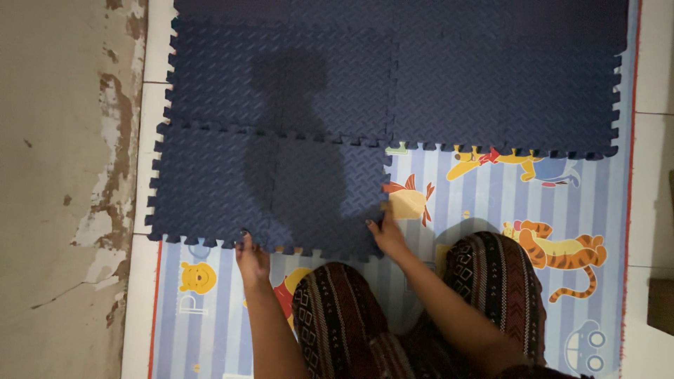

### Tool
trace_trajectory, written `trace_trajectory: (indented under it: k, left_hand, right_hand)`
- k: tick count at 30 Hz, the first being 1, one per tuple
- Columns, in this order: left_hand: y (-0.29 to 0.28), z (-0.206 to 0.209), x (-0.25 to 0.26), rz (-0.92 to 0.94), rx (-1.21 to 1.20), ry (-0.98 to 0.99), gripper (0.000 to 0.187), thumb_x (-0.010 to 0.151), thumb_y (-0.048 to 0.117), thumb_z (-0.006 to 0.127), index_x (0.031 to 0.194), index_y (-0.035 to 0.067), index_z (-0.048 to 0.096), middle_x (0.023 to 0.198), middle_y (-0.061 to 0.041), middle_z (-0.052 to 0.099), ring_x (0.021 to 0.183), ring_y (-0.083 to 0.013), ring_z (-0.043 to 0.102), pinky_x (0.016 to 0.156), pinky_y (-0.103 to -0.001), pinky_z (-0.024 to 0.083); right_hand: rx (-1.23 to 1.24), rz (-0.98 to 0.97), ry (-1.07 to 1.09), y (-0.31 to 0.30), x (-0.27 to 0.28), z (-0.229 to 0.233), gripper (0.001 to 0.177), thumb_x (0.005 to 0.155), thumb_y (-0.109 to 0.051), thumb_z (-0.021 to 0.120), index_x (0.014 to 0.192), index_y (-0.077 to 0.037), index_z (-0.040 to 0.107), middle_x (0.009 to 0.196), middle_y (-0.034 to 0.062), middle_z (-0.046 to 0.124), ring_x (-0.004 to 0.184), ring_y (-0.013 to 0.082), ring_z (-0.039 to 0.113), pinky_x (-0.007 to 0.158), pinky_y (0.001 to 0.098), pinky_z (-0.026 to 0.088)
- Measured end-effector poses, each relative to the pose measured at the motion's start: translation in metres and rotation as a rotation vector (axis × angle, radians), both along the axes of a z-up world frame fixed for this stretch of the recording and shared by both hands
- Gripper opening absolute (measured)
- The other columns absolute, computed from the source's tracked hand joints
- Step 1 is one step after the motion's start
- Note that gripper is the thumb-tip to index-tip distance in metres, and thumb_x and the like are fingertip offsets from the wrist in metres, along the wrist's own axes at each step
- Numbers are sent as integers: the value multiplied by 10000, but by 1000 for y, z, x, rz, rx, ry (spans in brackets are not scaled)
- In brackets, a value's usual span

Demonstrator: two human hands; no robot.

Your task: The person assembles dark blue interlocking foam floor mats on a colorful Winnie the Pooh play mat. They pick up individual tiles, align the puzzle edges, and press them together to form a larger continuous mat area.

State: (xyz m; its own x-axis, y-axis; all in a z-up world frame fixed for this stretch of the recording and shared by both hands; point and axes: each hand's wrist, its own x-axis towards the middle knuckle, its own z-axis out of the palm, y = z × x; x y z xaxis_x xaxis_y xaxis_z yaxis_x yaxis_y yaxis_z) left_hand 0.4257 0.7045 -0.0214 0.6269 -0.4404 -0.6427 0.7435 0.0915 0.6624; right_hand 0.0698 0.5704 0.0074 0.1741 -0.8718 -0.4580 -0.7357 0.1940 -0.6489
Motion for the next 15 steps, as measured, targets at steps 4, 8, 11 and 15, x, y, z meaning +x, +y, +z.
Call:
trace_trajectory:
  k: [4,8,11,15]
  left_hand:
    - [0,-1,-2,-25,7,7,447,994,199,660,1380,58,484,1320,-146,593,1140,-295,601,1009,-506,533]
    - [7,-13,-1,-73,141,-28,466,945,258,641,1358,119,476,1242,-91,637,1058,-247,663,899,-460,550]
    - [8,-27,-1,-130,289,-159,480,1046,377,673,1299,-19,571,1115,-144,642,864,-261,582,723,-426,474]
    - [17,-31,-3,-206,598,-507,500,1020,436,740,1196,34,500,1032,-156,647,895,-293,598,816,-474,532]
  right_hand:
    - [-280,-34,188,-55,1,30,832,942,-240,630,1595,50,205,1539,323,345,1373,481,456,1128,498,450]
    - [-667,276,154,-117,36,20,706,859,-23,494,1552,50,380,1603,251,399,1472,416,429,1205,550,332]
    - [-748,533,467,-145,64,5,644,885,-85,459,1506,69,390,1588,256,410,1466,385,413,1177,576,259]
    - [-463,607,589,-166,69,1,587,937,-110,397,1517,-27,396,1603,152,399,1483,258,385,1199,645,167]
